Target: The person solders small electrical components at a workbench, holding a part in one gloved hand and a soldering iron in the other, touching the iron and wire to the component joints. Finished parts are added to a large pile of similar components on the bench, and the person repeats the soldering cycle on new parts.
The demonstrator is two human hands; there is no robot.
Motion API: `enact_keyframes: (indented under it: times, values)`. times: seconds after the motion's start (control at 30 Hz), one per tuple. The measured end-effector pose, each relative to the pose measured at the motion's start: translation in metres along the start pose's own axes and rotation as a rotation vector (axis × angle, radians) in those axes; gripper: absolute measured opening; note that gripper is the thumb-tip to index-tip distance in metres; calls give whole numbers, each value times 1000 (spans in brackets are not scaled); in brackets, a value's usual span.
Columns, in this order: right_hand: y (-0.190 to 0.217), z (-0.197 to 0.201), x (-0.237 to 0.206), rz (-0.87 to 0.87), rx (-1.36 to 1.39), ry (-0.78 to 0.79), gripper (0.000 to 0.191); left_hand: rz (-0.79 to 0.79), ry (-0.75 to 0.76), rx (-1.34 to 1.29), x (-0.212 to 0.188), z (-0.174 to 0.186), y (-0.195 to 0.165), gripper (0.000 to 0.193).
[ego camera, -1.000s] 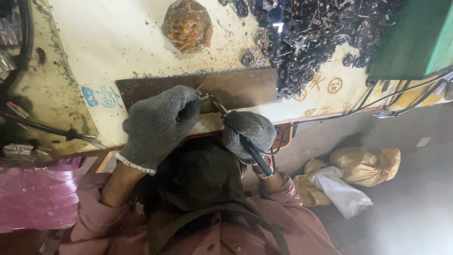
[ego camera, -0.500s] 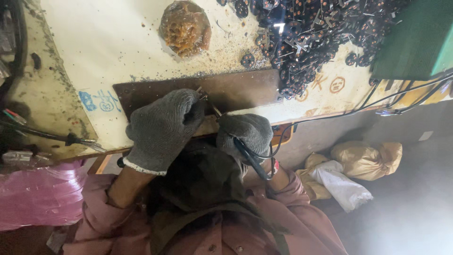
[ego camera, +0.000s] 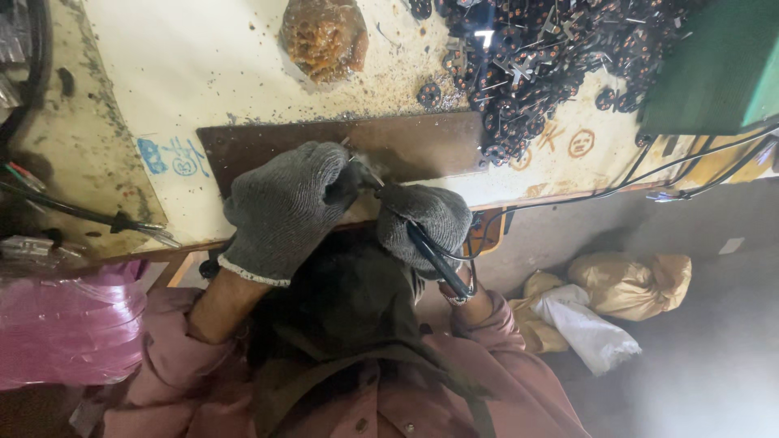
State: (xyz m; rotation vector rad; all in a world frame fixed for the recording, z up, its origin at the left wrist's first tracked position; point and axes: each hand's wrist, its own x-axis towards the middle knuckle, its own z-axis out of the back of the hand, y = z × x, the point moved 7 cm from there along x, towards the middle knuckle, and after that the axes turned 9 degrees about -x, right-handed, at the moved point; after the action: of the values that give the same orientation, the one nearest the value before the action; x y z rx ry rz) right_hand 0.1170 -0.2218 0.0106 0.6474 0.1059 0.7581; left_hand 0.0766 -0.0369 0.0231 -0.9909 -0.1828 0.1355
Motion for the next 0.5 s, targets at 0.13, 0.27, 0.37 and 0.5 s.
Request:
enact_keyframes:
  times: [0.13,0.27,0.37,0.5]
  values:
    - [3,1,1,11,-20,-9,21,-25,-21,-16,-1,2,-1,14]
    - [4,2,0,12,-29,-16,21,-47,-15,-25,-2,2,-1,16]
    - [3,2,-2,18,-46,-6,22,-56,-30,-66,-2,4,-1,19]
    - [5,5,2,50,-20,-42,20,1,-8,-76,-2,1,5,15]
